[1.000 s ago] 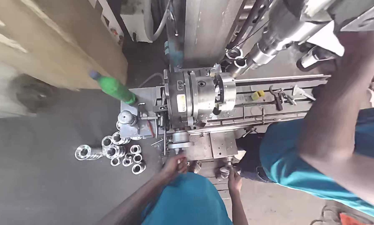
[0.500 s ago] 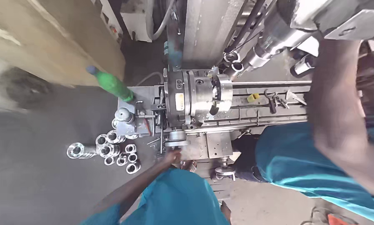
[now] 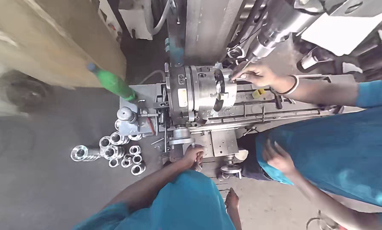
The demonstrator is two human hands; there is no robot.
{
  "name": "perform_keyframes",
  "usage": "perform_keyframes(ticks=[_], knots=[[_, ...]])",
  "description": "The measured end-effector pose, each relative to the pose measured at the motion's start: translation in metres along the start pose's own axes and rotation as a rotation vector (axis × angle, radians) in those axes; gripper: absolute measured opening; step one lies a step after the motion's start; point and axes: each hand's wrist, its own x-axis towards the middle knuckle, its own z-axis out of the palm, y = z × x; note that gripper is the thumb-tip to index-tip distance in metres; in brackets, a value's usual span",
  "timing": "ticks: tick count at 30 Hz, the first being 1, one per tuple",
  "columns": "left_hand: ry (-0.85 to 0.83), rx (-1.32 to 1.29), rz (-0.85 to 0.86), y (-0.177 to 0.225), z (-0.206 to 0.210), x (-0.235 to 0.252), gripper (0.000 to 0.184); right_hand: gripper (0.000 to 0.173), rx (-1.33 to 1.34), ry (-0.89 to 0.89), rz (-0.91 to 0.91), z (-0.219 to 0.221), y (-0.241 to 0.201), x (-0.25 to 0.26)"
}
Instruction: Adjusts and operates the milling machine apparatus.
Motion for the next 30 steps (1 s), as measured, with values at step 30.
perform_keyframes(ticks=[30], knots=[[0.226,-0.033,0.024,-0.023,-0.054,0.010,0.025,0.048,0.035,-0.044,0.091,0.000,0.030,-0.013]])
